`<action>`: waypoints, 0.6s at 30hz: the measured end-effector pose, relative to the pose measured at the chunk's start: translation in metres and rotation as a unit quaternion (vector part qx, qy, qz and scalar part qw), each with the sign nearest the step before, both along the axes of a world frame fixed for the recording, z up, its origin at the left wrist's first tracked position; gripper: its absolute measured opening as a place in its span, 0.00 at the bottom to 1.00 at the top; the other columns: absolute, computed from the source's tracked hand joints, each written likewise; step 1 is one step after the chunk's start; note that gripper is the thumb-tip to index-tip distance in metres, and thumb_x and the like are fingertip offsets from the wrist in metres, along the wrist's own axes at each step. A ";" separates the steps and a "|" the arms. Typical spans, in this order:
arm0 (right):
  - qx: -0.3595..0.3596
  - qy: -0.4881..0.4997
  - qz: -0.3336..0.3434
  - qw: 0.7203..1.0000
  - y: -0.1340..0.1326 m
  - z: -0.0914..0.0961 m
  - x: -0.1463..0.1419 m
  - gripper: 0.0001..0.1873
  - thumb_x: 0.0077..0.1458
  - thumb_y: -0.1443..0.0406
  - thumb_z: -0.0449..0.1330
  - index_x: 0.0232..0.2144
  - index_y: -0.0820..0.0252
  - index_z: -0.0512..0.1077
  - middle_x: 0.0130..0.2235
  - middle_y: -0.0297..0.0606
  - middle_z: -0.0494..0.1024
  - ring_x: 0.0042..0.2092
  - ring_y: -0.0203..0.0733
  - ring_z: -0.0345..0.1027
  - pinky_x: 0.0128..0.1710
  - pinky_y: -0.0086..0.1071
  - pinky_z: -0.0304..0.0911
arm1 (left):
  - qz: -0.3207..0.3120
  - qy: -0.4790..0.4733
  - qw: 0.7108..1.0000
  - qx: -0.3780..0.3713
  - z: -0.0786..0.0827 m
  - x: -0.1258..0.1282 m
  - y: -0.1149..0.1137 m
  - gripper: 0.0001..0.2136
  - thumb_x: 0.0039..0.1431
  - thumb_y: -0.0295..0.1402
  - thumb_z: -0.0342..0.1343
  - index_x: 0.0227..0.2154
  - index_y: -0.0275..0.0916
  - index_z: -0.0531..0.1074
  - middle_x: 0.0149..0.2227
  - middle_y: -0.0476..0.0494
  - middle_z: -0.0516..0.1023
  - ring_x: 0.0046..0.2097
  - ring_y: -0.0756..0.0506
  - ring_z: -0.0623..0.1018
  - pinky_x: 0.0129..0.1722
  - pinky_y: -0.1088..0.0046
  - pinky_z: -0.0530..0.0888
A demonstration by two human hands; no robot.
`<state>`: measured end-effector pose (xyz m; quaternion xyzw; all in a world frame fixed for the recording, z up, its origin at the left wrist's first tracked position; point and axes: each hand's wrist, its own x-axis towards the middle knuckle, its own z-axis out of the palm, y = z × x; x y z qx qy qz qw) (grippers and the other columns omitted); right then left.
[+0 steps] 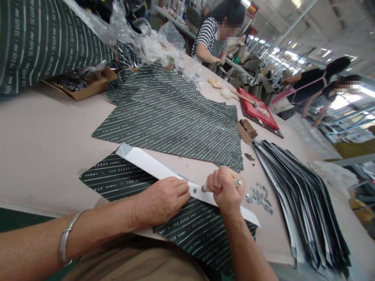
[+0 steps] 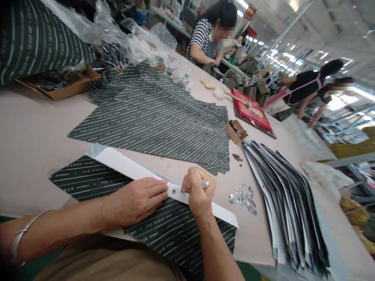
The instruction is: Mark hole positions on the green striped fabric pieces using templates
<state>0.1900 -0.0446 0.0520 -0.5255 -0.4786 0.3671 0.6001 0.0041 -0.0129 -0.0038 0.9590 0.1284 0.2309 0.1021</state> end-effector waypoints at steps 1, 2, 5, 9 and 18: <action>0.003 -0.074 -0.025 0.997 -0.001 -0.002 0.013 0.27 0.64 0.55 0.56 0.16 0.55 0.54 0.17 0.24 0.51 0.18 0.30 0.45 0.19 0.29 0.45 | 0.000 -0.004 1.000 0.008 0.001 0.000 0.000 0.07 0.68 0.26 0.48 0.40 0.36 0.72 0.40 0.41 0.77 0.45 0.44 0.76 0.48 0.66 0.75; -0.001 -0.166 -0.045 0.985 -0.001 -0.003 0.027 0.27 0.64 0.54 0.56 0.16 0.55 0.55 0.17 0.24 0.52 0.19 0.31 0.46 0.21 0.29 0.45 | 0.000 -0.008 1.000 0.017 0.002 -0.001 0.001 0.07 0.68 0.26 0.48 0.41 0.35 0.72 0.40 0.40 0.77 0.45 0.44 0.76 0.49 0.65 0.75; -0.063 -0.433 -0.038 0.898 -0.001 -0.007 0.068 0.25 0.61 0.52 0.58 0.18 0.56 0.58 0.18 0.27 0.57 0.22 0.33 0.52 0.26 0.31 0.48 | 0.001 -0.012 0.998 0.058 0.007 -0.001 0.000 0.09 0.69 0.26 0.47 0.43 0.36 0.72 0.41 0.41 0.78 0.46 0.44 0.77 0.52 0.63 0.74; -0.115 -0.531 0.020 0.839 -0.002 -0.017 0.091 0.16 0.61 0.54 0.59 0.27 0.58 0.71 0.28 0.35 0.73 0.33 0.41 0.66 0.38 0.34 0.58 | 0.031 -0.005 0.993 0.111 0.015 0.001 0.002 0.09 0.68 0.24 0.47 0.43 0.35 0.72 0.38 0.43 0.78 0.42 0.43 0.77 0.52 0.60 0.75; -0.098 -0.442 0.209 0.867 -0.022 0.015 0.033 0.13 0.60 0.65 0.61 0.47 0.56 0.76 0.44 0.39 0.82 0.45 0.44 0.75 0.46 0.33 0.66 | 0.029 -0.121 0.975 0.182 0.049 0.020 0.021 0.16 0.71 0.24 0.40 0.48 0.35 0.73 0.42 0.41 0.81 0.45 0.43 0.80 0.47 0.64 0.79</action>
